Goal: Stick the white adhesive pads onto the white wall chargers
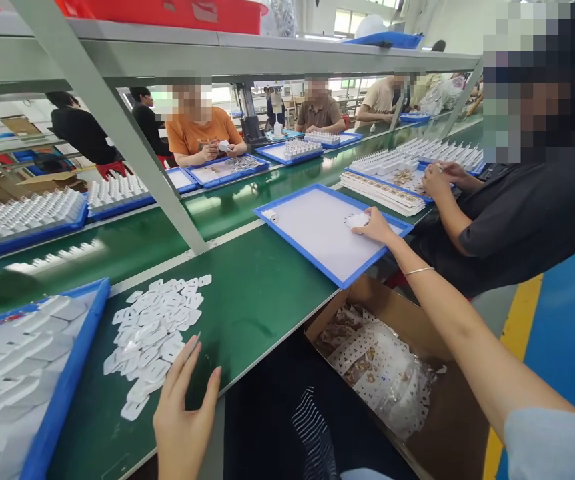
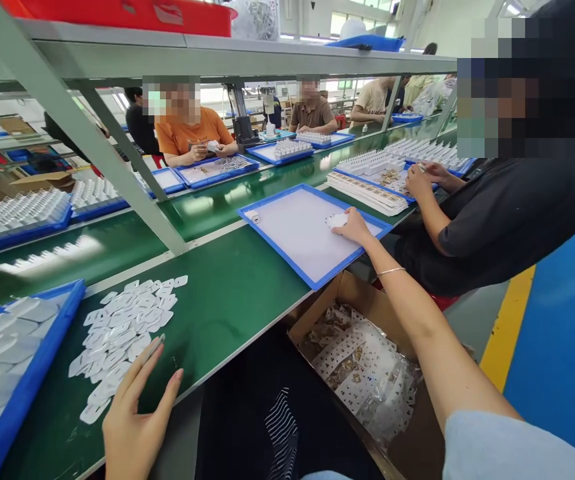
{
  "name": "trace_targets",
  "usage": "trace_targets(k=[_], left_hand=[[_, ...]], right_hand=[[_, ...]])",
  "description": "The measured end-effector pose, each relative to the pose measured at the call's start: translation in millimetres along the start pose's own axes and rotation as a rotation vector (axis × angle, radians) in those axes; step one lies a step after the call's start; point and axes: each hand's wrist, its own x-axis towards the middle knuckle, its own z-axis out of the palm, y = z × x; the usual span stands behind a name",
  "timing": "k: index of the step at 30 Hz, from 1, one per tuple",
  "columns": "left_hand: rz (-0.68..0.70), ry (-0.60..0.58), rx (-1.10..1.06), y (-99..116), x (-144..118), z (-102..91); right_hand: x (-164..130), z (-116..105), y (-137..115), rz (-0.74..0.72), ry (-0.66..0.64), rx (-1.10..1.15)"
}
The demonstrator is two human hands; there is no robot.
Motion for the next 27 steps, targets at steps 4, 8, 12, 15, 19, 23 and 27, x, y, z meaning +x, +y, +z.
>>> trace_targets(k=[4, 8, 12, 15, 19, 23, 27], left_hand=[[0.078, -0.008, 0.015, 3, 1, 9.4], [0.266, 0.051, 0.107, 28, 8, 22.3], [0.461, 0.039, 0.243, 44, 12, 39.0], [0.514, 0.013, 0.144, 38, 15, 45.4], [0.335, -0.053, -0.188, 23, 20, 43.7], [0.12, -0.048, -0.434, 17, 21, 42.0], [0.017, -0.038, -0.544, 17, 20, 41.4]], right_hand=[[-56, 22, -54, -0.197, -0.074, 0.123], [-146, 61, -120, -0.399, -0.393, 0.383], [-214, 89, -162, -0.449, -0.567, 0.491], [-235, 100, -174, -0.464, -0.584, 0.514], [-238, 104, -181, -0.352, -0.695, 0.658], [-233, 100, -183, -0.172, -0.924, 0.913], [-233, 101, -179, -0.175, -0.979, 1.039]])
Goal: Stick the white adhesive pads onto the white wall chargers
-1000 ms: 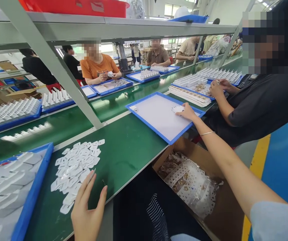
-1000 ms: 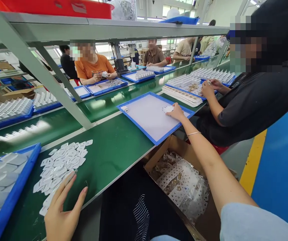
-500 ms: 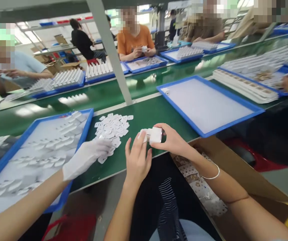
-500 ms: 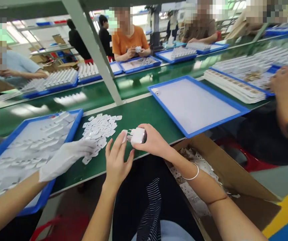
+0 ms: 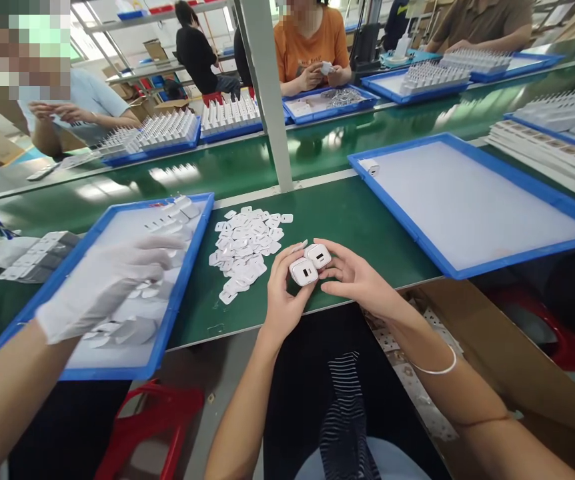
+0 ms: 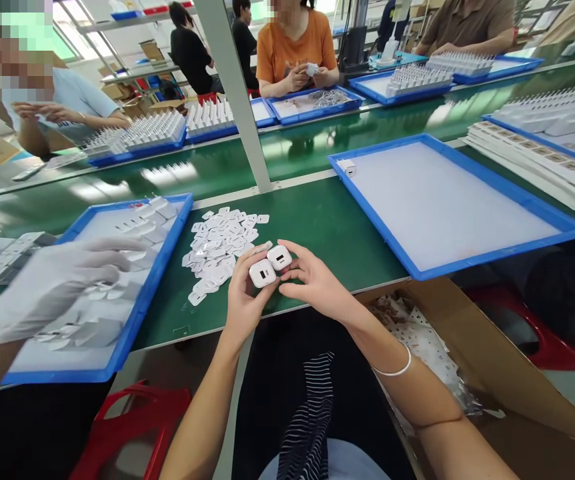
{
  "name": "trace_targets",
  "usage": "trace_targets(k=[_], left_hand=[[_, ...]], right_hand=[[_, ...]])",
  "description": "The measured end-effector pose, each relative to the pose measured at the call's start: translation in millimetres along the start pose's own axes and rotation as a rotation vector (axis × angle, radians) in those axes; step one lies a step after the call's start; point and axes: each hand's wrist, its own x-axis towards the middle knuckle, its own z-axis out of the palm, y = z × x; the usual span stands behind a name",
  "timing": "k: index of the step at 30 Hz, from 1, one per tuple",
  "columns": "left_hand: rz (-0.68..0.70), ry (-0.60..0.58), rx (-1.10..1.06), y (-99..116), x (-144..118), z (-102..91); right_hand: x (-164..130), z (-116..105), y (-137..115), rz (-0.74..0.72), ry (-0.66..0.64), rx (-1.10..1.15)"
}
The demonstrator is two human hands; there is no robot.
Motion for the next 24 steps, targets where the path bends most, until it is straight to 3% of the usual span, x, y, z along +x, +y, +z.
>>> trace_targets(k=[6, 10, 15, 19, 24], left_hand=[[-0.036, 0.035, -0.013, 4, -1, -1.9], [-0.084, 0.044, 0.029, 5, -2, -3.3], [-0.075, -0.106, 0.028, 8, -1, -7.6], [-0.01, -0.174, -0.041, 12, 2, -6.7], [-0.097, -0.156, -0.212, 9, 2, -2.5]], right_hand=[[1, 0, 20, -0.15, 0.054, -0.109], [1, -7, 20, -0.21, 0.064, -0.128], [3, -18, 10, -0.334, -0.03, -0.236], [7, -18, 16, -0.328, -0.084, -0.274], [4, -9, 31, -0.293, 0.009, -0.207]])
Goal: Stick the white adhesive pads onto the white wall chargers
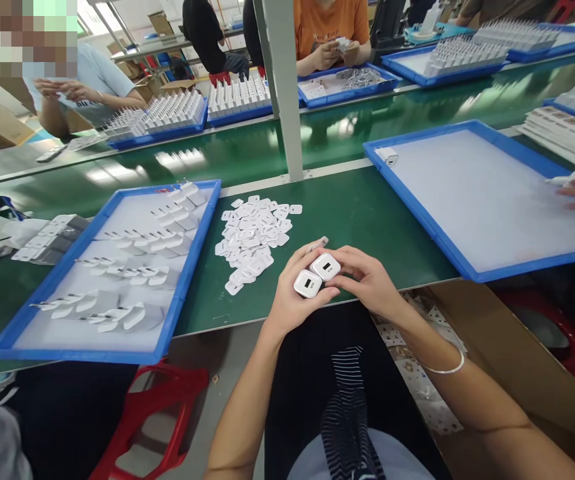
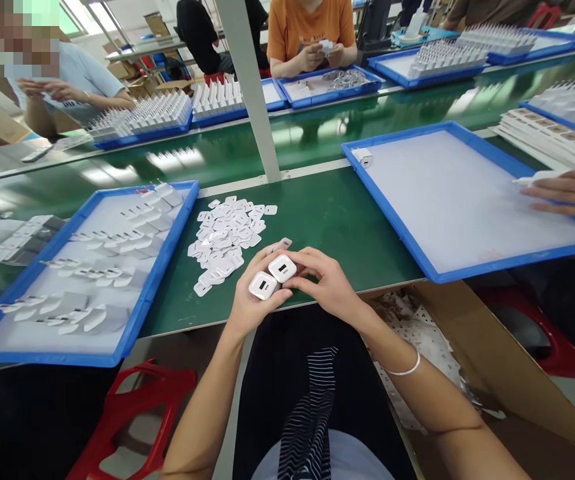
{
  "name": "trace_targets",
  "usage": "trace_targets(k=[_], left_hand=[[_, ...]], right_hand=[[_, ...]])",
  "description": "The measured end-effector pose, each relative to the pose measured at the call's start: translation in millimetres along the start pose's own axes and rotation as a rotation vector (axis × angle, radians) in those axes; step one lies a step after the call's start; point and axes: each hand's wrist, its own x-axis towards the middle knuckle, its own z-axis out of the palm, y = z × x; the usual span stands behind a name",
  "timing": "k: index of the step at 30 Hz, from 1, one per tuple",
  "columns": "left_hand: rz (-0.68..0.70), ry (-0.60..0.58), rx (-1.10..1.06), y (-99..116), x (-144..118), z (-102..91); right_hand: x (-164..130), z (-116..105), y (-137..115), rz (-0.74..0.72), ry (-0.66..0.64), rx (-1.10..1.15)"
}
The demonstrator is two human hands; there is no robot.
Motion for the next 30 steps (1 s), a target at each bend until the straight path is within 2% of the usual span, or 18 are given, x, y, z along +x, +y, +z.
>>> trace_targets(k=[5, 10, 14, 18, 21, 23, 25, 30], left_hand=[[-0.156, 0.03, -0.055, -4, -1, 0.1], [-0.146, 0.085, -0.067, 1, -4, -2.1], [-0.092, 0.165, -0.046, 1, -9, -4.6], [-0.095, 0.078, -0.078, -2, -13, -6.4], [-0.093, 0.011, -0.125, -3, -13, -8.0], [-0.074, -0.005, -0.126, -3, -12, -9.1], [-0.059, -0.007, -0.14, -3, -11, -9.2], [-0.052, 0.015, -0.231, -1, -10, -5.8]], right_hand=[[-7, 16, 1, 0.055, 0.152, 0.081], [-10, 21, -1, 0.048, 0.125, -0.031], [-6, 9, -8, -0.01, 0.032, -0.127], [7, -11, -22, -0.062, 0.146, -0.242], [16, -21, -31, -0.033, 0.037, -0.308], [20, -22, -33, 0.039, -0.028, -0.248], [20, -18, -31, 0.124, -0.024, -0.113], [18, -8, -17, 0.241, 0.207, 0.277]])
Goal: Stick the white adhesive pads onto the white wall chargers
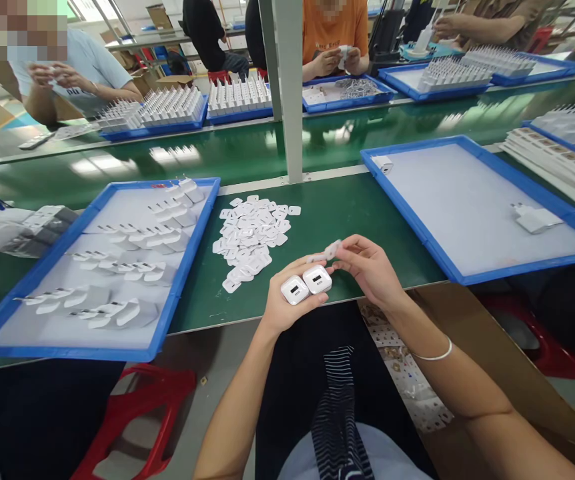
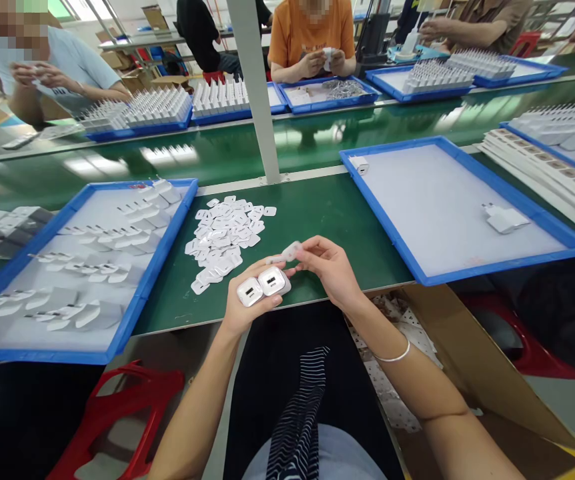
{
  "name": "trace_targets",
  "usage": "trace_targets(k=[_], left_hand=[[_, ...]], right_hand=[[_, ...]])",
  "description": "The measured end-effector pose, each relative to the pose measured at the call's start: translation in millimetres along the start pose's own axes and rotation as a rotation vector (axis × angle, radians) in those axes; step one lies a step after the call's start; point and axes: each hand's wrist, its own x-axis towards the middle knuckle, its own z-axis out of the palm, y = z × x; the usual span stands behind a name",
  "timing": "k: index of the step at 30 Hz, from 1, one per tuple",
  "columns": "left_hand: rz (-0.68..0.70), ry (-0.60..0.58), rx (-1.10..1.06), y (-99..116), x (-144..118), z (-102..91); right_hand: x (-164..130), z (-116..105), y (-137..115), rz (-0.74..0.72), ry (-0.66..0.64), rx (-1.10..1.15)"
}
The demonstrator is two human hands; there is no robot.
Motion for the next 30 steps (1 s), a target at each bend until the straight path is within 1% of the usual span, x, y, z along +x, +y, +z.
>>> trace_targets(k=[2, 3, 5, 6, 8, 10, 12, 20, 24, 30], left_hand=[[0.03, 0.015, 0.037, 1, 0, 1.5], [0.05, 0.021, 0.076, 1, 1, 2.1], [0.086, 0.033, 0.183, 2, 1, 3.4], [0.104, 0.035, 0.243, 2, 1, 4.1], [0.145, 0.024, 0.33, 2, 2, 5.3], [0.186, 0.007, 0.371, 1, 2, 6.4], [0.209, -0.006, 0.39, -1, 1, 7.2], [0.174, -0.047, 0.45, -2, -1, 9.2], [0.191, -0.049, 0.459, -3, -1, 9.8], [0.198, -0.043, 0.444, -2, 0, 10.4]], right_hand=[[-1, -2, -2, -0.006, 0.033, 0.075], [-3, -4, -6, -0.021, 0.036, 0.069], [-9, -6, -16, -0.057, 0.03, -0.015], [-14, -7, -22, -0.065, 0.01, -0.079], [-23, -6, -32, -0.049, -0.081, -0.219], [-30, -4, -37, -0.019, -0.184, -0.331], [-34, -1, -38, 0.006, -0.23, -0.379], [-33, -1, -34, 0.093, -0.219, -0.405], [-34, -1, -35, 0.106, -0.203, -0.43], [-35, 0, -37, 0.117, -0.218, -0.459]])
